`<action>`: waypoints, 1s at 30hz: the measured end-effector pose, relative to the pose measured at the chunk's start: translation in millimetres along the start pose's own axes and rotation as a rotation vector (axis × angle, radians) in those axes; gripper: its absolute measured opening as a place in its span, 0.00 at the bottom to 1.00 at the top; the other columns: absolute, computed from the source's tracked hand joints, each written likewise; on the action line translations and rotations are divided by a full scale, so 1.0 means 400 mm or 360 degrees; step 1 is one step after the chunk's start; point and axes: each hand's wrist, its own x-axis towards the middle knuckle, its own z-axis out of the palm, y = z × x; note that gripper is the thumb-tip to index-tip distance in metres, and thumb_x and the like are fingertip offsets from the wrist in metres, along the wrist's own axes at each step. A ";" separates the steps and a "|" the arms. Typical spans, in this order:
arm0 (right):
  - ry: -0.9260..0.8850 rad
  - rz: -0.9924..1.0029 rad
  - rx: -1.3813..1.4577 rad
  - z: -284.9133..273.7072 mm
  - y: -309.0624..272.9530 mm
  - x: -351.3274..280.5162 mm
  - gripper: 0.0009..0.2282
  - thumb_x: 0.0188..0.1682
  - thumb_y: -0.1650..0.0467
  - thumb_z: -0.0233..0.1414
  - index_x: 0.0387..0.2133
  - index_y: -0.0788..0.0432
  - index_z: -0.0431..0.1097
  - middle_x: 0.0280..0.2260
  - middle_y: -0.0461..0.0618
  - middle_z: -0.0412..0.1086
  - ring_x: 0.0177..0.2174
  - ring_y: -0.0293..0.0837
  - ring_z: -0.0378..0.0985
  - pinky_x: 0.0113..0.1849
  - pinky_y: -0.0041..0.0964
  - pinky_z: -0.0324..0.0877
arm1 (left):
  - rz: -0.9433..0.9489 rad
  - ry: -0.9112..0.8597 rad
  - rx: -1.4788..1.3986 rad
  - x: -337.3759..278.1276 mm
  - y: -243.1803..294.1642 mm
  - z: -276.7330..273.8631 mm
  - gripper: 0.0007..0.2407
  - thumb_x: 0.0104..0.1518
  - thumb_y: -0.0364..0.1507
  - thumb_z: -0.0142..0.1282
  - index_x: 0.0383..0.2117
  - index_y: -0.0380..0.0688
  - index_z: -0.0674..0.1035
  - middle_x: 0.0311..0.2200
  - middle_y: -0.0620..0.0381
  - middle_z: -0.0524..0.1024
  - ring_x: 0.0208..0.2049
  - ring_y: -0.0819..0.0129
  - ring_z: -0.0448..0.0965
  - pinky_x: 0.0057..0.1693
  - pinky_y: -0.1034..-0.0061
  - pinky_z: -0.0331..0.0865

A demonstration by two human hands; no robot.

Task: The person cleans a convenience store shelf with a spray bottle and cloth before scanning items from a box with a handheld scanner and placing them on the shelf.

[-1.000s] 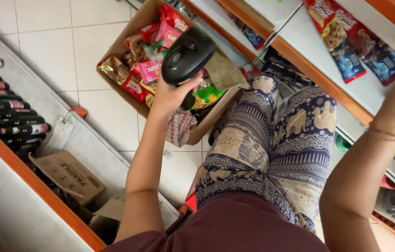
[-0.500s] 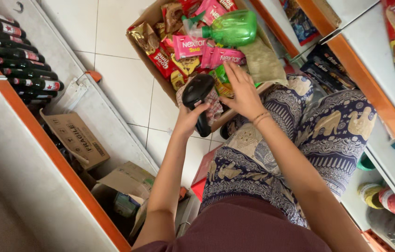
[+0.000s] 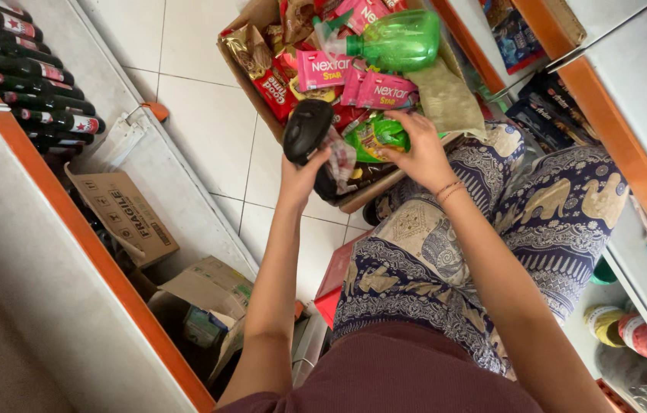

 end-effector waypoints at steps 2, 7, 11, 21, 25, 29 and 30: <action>0.0063 -0.0274 -0.0082 0.003 0.001 -0.010 0.29 0.38 0.70 0.68 0.54 0.59 0.68 0.50 0.61 0.71 0.52 0.60 0.71 0.57 0.51 0.61 | 0.0057 0.0101 0.0029 0.036 0.016 0.004 0.16 0.53 0.22 0.68 0.48 0.35 0.79 0.41 0.58 0.80 0.43 0.71 0.79 0.52 0.74 0.73; -0.0097 -0.0220 -0.0062 0.003 0.009 -0.023 0.28 0.34 0.71 0.68 0.50 0.64 0.69 0.45 0.61 0.70 0.51 0.63 0.68 0.57 0.53 0.59 | 0.0217 0.0116 -0.0029 0.127 0.042 0.023 0.20 0.47 0.22 0.68 0.47 0.41 0.74 0.38 0.58 0.81 0.40 0.71 0.82 0.51 0.75 0.74; -0.0091 -0.0091 -0.0039 0.016 0.028 -0.028 0.25 0.36 0.71 0.67 0.48 0.63 0.69 0.44 0.58 0.70 0.51 0.60 0.70 0.59 0.49 0.60 | 0.0227 -0.0008 0.0084 0.152 0.023 0.030 0.15 0.48 0.20 0.69 0.42 0.36 0.79 0.36 0.56 0.79 0.38 0.68 0.80 0.48 0.71 0.74; -0.0054 -0.0190 -0.0049 0.034 0.002 -0.055 0.23 0.36 0.73 0.66 0.46 0.63 0.70 0.44 0.59 0.70 0.53 0.61 0.69 0.63 0.56 0.52 | 0.0028 -0.0423 0.0737 0.235 -0.024 0.148 0.22 0.45 0.33 0.71 0.47 0.40 0.80 0.42 0.56 0.83 0.44 0.68 0.82 0.53 0.72 0.73; -0.0080 0.0030 0.0318 0.028 0.010 -0.072 0.25 0.40 0.70 0.64 0.52 0.62 0.68 0.47 0.56 0.70 0.51 0.52 0.71 0.57 0.46 0.61 | -0.0132 -0.0442 0.0853 0.241 -0.023 0.164 0.22 0.44 0.33 0.71 0.47 0.41 0.81 0.41 0.54 0.84 0.43 0.68 0.83 0.54 0.72 0.72; 0.0049 0.0392 0.1310 0.041 0.067 -0.062 0.20 0.60 0.68 0.50 0.65 0.61 0.62 0.51 0.49 0.70 0.54 0.41 0.69 0.58 0.36 0.64 | 0.0306 -0.0581 0.0480 0.176 0.021 0.172 0.24 0.45 0.29 0.71 0.51 0.38 0.78 0.44 0.52 0.84 0.48 0.66 0.81 0.58 0.71 0.72; 0.0059 0.0385 0.1308 0.042 0.075 -0.060 0.20 0.60 0.68 0.50 0.65 0.61 0.62 0.51 0.49 0.70 0.54 0.41 0.69 0.58 0.36 0.64 | 0.0306 -0.0508 0.0486 0.147 0.045 0.176 0.25 0.46 0.29 0.71 0.52 0.38 0.77 0.46 0.51 0.83 0.49 0.65 0.82 0.59 0.72 0.72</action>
